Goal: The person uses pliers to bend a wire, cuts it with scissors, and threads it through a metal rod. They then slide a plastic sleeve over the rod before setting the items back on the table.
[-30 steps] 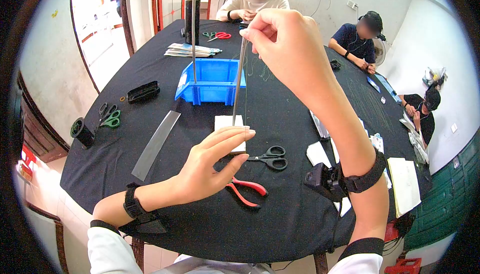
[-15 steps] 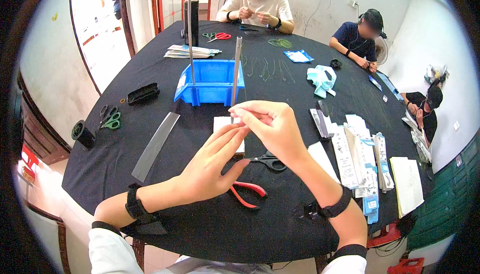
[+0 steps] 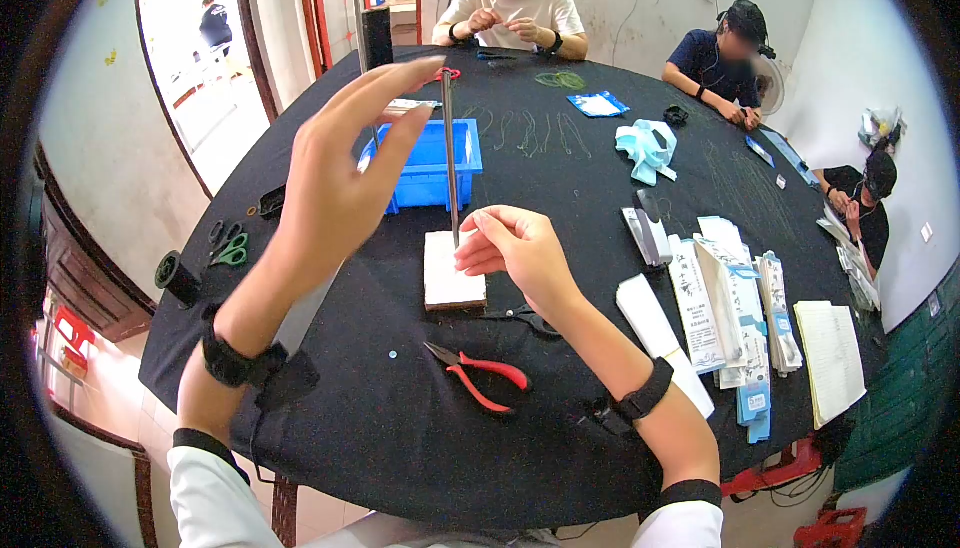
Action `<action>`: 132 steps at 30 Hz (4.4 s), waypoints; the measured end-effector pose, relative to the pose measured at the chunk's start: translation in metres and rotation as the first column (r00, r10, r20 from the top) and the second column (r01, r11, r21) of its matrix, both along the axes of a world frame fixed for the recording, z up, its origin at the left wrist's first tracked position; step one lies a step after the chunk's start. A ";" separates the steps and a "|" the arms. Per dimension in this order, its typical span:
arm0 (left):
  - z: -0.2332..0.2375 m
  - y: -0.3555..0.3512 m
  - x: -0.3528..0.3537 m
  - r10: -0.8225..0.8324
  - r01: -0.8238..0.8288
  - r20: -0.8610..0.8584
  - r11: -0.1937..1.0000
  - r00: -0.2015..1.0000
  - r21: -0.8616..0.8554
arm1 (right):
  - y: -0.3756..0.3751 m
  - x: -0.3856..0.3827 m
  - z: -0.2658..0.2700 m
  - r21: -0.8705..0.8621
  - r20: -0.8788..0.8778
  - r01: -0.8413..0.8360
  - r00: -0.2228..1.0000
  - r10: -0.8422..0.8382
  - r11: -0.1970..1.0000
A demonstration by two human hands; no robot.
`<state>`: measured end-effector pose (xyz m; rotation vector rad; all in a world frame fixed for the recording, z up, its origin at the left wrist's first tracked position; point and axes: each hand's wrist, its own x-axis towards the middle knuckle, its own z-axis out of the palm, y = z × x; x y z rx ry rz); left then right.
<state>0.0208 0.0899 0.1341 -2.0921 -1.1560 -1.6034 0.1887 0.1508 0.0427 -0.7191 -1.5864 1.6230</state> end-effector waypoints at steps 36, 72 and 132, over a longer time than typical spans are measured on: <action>-0.105 0.137 -0.007 0.309 -0.270 0.027 0.867 0.951 -0.419 | -0.001 -0.012 -0.018 0.093 -0.012 -0.088 0.996 0.089 0.992; -0.053 0.003 -0.041 -0.089 0.479 0.518 0.538 0.851 -0.694 | -0.010 -0.013 -0.012 0.114 0.003 -0.061 0.998 0.061 0.992; -0.006 -0.016 -0.040 -0.159 0.545 0.595 0.631 0.788 -0.552 | -0.017 -0.008 -0.009 0.228 0.128 -0.085 0.990 0.057 0.970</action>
